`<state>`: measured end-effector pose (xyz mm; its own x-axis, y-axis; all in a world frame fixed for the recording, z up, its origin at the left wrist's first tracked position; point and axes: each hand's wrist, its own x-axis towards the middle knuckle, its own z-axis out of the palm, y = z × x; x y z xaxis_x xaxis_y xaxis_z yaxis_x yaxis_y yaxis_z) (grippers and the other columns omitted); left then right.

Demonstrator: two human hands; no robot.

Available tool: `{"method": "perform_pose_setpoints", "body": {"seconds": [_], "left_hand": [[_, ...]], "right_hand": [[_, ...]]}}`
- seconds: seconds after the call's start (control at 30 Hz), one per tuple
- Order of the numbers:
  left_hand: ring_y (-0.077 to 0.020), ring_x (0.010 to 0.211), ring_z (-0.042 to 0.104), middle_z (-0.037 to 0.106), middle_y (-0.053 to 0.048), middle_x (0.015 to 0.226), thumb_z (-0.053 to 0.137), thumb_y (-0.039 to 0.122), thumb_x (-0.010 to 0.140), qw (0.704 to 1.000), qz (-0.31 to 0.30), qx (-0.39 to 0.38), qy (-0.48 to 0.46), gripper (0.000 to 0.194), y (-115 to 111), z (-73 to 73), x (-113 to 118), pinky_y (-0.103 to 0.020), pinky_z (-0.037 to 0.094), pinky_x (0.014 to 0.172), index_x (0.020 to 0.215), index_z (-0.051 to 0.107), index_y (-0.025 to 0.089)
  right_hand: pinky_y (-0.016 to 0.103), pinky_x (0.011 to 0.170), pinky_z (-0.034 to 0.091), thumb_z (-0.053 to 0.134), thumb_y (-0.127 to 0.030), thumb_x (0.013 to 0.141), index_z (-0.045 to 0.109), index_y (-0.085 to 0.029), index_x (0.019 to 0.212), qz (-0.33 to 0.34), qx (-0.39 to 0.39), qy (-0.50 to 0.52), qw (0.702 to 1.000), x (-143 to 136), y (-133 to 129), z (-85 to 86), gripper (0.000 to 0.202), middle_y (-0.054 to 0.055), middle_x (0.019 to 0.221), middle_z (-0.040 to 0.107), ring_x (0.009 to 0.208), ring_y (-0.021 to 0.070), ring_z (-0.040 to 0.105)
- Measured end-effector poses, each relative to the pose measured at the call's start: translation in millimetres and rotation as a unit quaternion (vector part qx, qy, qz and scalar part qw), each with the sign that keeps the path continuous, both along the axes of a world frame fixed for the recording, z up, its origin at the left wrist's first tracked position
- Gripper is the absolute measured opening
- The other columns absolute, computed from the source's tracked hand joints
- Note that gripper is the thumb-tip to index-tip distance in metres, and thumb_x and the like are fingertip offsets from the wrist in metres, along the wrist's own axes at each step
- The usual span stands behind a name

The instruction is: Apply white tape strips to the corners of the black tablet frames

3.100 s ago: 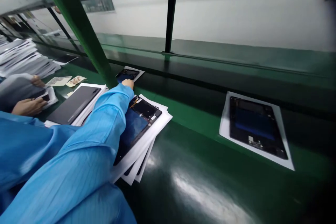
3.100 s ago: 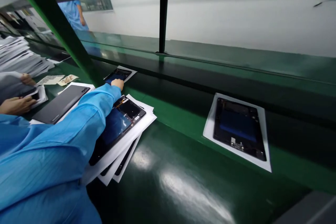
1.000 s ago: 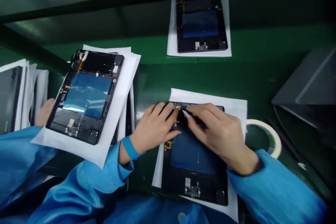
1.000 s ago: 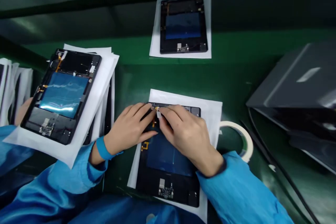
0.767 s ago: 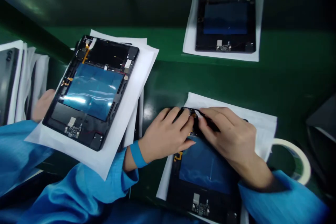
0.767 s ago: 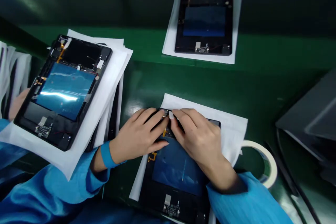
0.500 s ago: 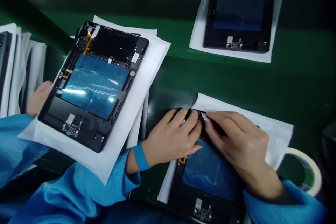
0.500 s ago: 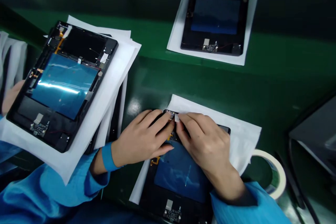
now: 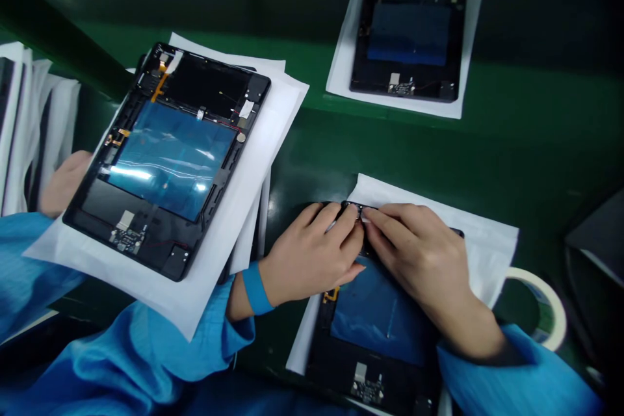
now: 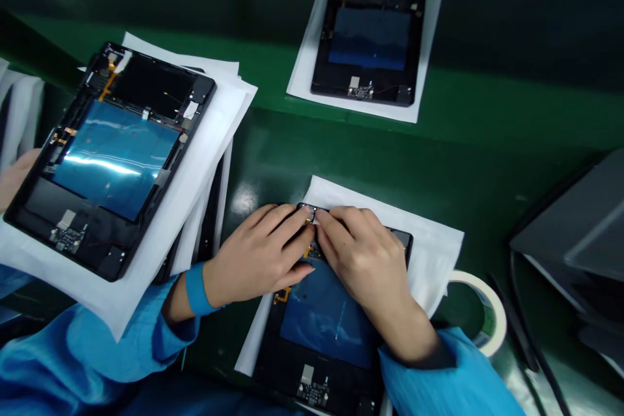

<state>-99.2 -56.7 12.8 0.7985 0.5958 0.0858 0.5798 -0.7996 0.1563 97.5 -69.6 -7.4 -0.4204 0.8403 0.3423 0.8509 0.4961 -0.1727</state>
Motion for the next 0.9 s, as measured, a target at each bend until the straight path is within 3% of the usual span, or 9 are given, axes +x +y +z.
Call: {"method": "perform_pose_setpoints", "body": {"seconds": [0.23, 0.37, 0.47, 0.53, 0.6, 0.63, 0.73, 0.8, 0.9], "left_hand": [[-0.0287, 0.119, 0.053, 0.059, -0.016, 0.130, 0.060, 0.043, 0.093, 1.000, 0.015, -0.010, -0.008, 0.047, 1.5, 0.0, 0.3, -0.041, 0.043, 0.100, 0.122, 0.057, 0.007], [-0.0288, 0.119, 0.052, 0.059, -0.014, 0.131, 0.059, 0.045, 0.093, 1.000, 0.019, -0.008, 0.008, 0.052, 4.1, 0.8, -1.1, -0.041, 0.042, 0.099, 0.129, 0.055, 0.008], [-0.0300, 0.121, 0.050, 0.054, -0.013, 0.139, 0.053, 0.042, 0.097, 0.999, 0.002, 0.001, 0.033, 0.048, 7.5, 1.5, -1.2, -0.044, 0.042, 0.098, 0.132, 0.054, 0.010], [-0.0310, 0.122, 0.049, 0.052, -0.011, 0.144, 0.049, 0.041, 0.099, 0.999, -0.020, 0.006, 0.042, 0.043, 9.8, 2.3, -0.4, -0.045, 0.041, 0.098, 0.131, 0.056, 0.013], [-0.0318, 0.123, 0.049, 0.053, -0.010, 0.143, 0.048, 0.039, 0.099, 0.999, -0.030, 0.009, 0.040, 0.041, 11.6, 3.9, 1.0, -0.046, 0.042, 0.099, 0.131, 0.057, 0.014], [-0.0324, 0.123, 0.049, 0.055, -0.009, 0.142, 0.049, 0.038, 0.099, 0.999, -0.027, 0.012, 0.035, 0.041, 12.5, 4.7, 1.8, -0.047, 0.043, 0.098, 0.131, 0.058, 0.014], [-0.0351, 0.120, 0.051, 0.058, -0.010, 0.138, 0.051, 0.033, 0.096, 0.999, -0.022, 0.029, 0.015, 0.039, 18.1, 4.5, 3.7, -0.050, 0.046, 0.094, 0.129, 0.059, 0.013], [-0.0372, 0.119, 0.052, 0.059, -0.011, 0.137, 0.052, 0.032, 0.096, 0.999, -0.034, 0.042, 0.003, 0.039, 23.8, 2.0, 5.5, -0.052, 0.047, 0.092, 0.128, 0.059, 0.012], [-0.0382, 0.119, 0.052, 0.059, -0.012, 0.137, 0.052, 0.032, 0.095, 0.998, -0.045, 0.053, -0.004, 0.039, 28.7, 0.3, 8.1, -0.053, 0.048, 0.091, 0.128, 0.058, 0.012]], "right_hand": [[0.034, 0.064, 0.048, 0.052, -0.016, 0.092, 0.067, -0.011, 0.110, 0.023, -0.029, -0.074, 0.997, -4.7, -1.1, 13.6, 0.024, 0.009, 0.093, 0.067, 0.081, 0.0211, 0.057], [0.035, 0.071, 0.053, 0.054, -0.010, 0.087, 0.065, -0.009, 0.118, 0.017, -0.055, -0.088, 0.994, -10.2, -8.9, 19.5, 0.033, 0.013, 0.102, 0.067, 0.091, 0.0244, 0.060], [0.040, 0.087, 0.055, 0.053, -0.010, 0.088, 0.065, -0.012, 0.119, 0.047, -0.059, -0.037, 0.997, -0.4, -33.5, 25.9, 0.034, 0.013, 0.118, 0.066, 0.110, 0.0274, 0.060], [0.042, 0.093, 0.054, 0.055, -0.014, 0.088, 0.062, -0.018, 0.126, 0.042, -0.039, 0.006, 0.998, 21.8, -61.9, 28.5, 0.038, 0.011, 0.123, 0.066, 0.115, 0.0270, 0.060], [0.040, 0.086, 0.056, 0.064, -0.017, 0.085, 0.054, -0.025, 0.138, -0.032, 0.020, 0.026, 0.999, 55.8, -95.4, 27.7, 0.055, 0.010, 0.117, 0.068, 0.104, 0.0256, 0.065], [0.039, 0.078, 0.057, 0.069, -0.017, 0.081, 0.051, -0.028, 0.142, -0.104, 0.082, 0.020, 0.991, 75.4, -112.1, 26.2, 0.064, 0.009, 0.108, 0.070, 0.093, 0.0250, 0.068], [0.040, 0.061, 0.051, 0.082, -0.017, 0.066, 0.058, -0.030, 0.135, -0.303, 0.274, -0.090, 0.908, 134.1, -154.3, 19.8, 0.074, 0.009, 0.088, 0.071, 0.069, 0.0275, 0.066], [0.042, 0.063, 0.049, 0.084, -0.021, 0.064, 0.061, -0.027, 0.131, -0.369, 0.313, -0.155, 0.861, 167.1, -172.4, 15.5, 0.071, 0.013, 0.089, 0.071, 0.072, 0.0317, 0.067], [0.040, 0.067, 0.049, 0.080, -0.024, 0.071, 0.060, -0.024, 0.130, -0.398, 0.290, -0.192, 0.849, 198.5, -184.3, 11.5, 0.062, 0.015, 0.094, 0.072, 0.080, 0.0319, 0.068]]}}
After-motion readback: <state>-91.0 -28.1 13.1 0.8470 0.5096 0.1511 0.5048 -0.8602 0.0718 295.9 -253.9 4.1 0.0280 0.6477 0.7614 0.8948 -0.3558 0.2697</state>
